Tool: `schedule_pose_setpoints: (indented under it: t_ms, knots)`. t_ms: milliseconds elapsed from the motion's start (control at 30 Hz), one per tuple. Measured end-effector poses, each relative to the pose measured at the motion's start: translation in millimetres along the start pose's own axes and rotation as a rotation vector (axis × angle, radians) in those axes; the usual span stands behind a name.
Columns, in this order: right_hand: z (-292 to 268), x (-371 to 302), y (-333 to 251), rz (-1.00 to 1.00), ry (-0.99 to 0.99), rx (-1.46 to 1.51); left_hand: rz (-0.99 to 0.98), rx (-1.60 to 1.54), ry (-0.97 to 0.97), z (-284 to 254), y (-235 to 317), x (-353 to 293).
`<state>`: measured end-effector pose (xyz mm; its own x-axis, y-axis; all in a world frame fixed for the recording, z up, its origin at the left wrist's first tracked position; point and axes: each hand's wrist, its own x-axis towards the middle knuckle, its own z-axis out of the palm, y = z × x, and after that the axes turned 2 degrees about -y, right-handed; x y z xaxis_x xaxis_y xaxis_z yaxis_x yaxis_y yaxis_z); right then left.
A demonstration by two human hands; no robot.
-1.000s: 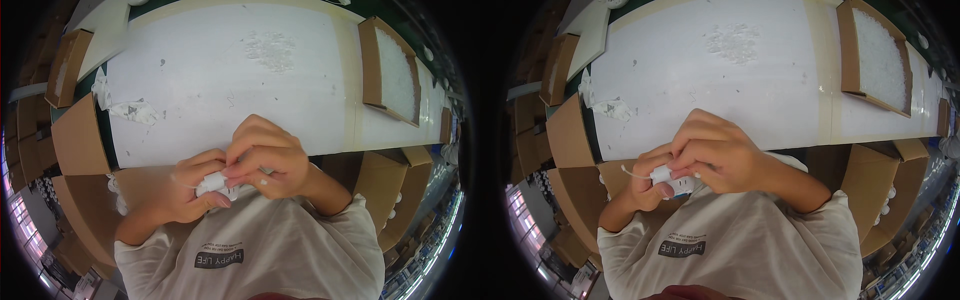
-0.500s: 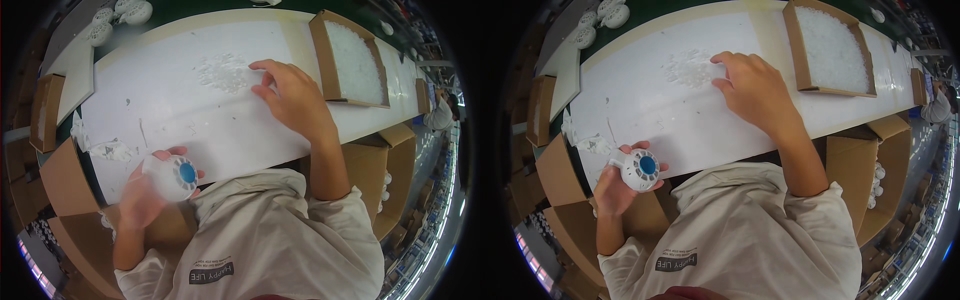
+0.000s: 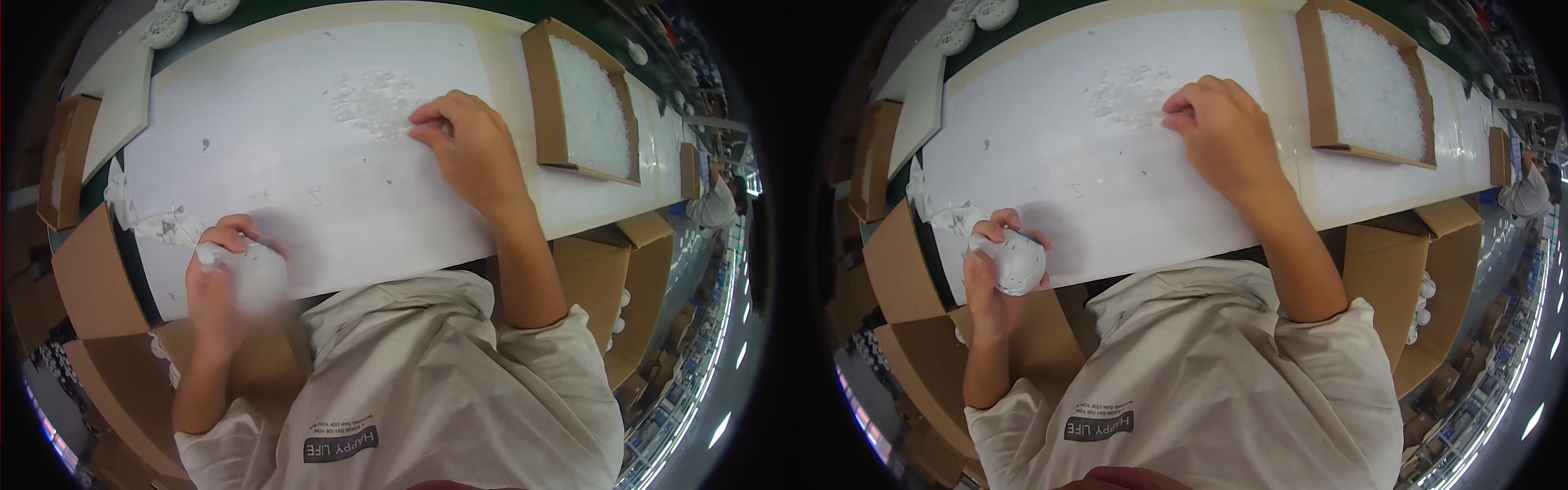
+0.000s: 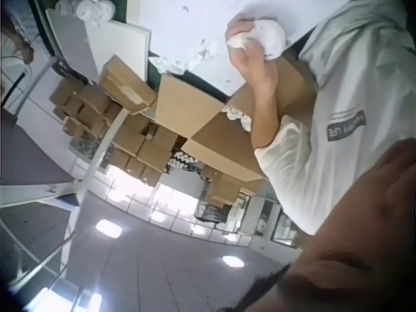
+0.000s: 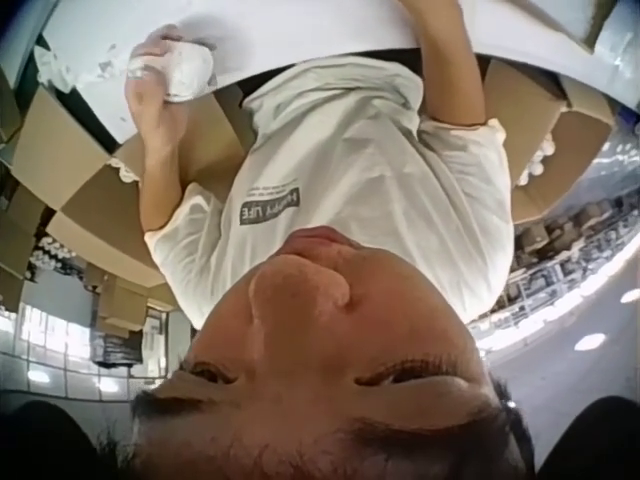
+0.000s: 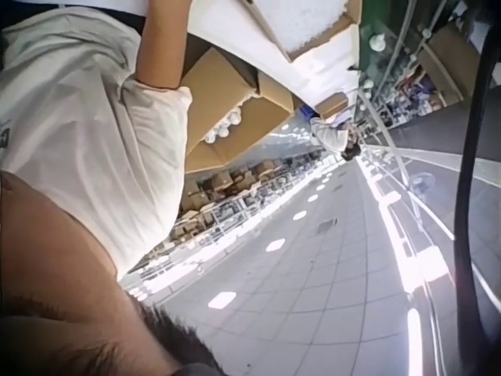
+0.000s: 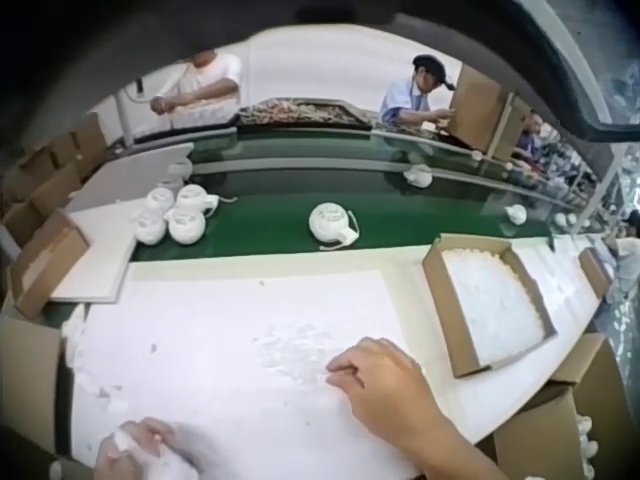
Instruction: Assembling small plastic components on a production line.
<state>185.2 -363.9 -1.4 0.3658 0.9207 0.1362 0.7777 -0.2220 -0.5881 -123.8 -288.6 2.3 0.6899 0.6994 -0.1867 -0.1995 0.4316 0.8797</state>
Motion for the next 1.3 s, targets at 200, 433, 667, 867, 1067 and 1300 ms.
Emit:
schedule_pose_setpoints:
  t_ms: [200,433,667,867,1067,1300]
  knots:
    - [1.8,-2.0,2.6,-0.075,0.065,0.016,0.343,0.575,-0.013,-3.3,1.8,4.8]
    - [-7.2,-12.1,-12.6,-0.016,0.047,0.087,0.631,0.886,-0.013,1.0,5.9,5.3]
    - [36.5,-57.0,-84.5,0.176,-0.417,1.287,0.622,0.861,-0.003,4.1,3.9,4.7]
    - [51.6,-57.8,-95.3,0.279,-0.393,1.598,0.667,0.955,0.074,3.4,7.4,3.9]
    - [50.3,-53.6,-92.3,0.227,-0.423,1.144,0.812,1.210,0.005,7.7,14.2,4.5]
    - [52.2,-48.6,-82.8,0.070,-0.368,1.282,0.795,1.217,-0.010,7.8,9.9,7.1]
